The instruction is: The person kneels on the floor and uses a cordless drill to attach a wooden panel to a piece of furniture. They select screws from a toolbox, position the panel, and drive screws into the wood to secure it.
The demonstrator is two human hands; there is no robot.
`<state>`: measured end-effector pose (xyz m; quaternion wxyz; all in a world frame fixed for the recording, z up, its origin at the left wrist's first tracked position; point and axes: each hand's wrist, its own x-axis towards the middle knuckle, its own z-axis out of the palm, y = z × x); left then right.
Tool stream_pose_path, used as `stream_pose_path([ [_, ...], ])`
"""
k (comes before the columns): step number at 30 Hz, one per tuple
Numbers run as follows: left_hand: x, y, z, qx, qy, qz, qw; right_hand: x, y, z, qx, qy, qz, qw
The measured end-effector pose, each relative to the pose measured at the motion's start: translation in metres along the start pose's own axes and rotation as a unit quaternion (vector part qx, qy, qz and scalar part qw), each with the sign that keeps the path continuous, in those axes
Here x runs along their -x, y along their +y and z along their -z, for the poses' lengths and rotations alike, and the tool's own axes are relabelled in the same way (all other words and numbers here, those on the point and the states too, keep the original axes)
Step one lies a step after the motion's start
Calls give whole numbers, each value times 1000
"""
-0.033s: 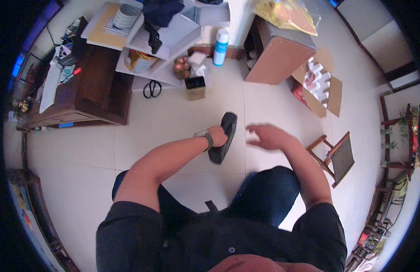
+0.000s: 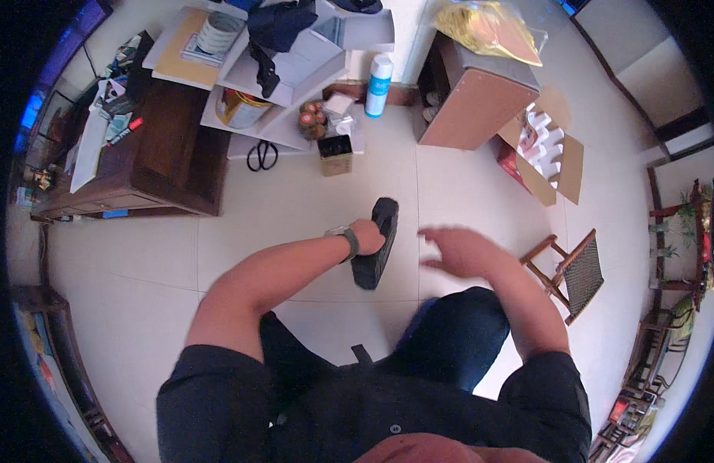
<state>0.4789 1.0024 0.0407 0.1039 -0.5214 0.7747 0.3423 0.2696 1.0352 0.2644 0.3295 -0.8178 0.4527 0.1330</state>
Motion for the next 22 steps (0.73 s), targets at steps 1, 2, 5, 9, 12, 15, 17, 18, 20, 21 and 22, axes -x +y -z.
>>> stream_pose_path([
  [1,28,4,28,-9,-27,-56,998,27,-40,13,45,0,2,999],
  [2,53,8,47,-8,-77,-3,997,41,-67,15,84,-9,43,996],
  [5,150,24,79,45,-45,64,996,46,-120,-4,10,-89,82,993],
  [9,234,45,103,83,16,168,982,22,-99,-70,-42,-254,47,965],
  [12,262,38,90,104,-17,202,974,12,-105,-70,-45,-303,-29,952],
  [15,285,32,92,205,-53,231,950,24,-97,-100,-95,-323,-40,941],
  [17,294,34,83,233,-50,224,945,35,-99,-101,-103,-345,-48,932],
  [18,301,27,82,243,-48,216,944,38,-103,-104,-131,-349,-84,924],
  [20,316,25,70,267,-26,238,934,56,-89,-133,-183,-362,-153,901],
  [21,327,29,63,281,-9,247,927,69,-85,-145,-259,-337,-161,891],
  [22,329,31,52,291,12,254,922,71,-94,-118,-246,-339,-154,895],
])
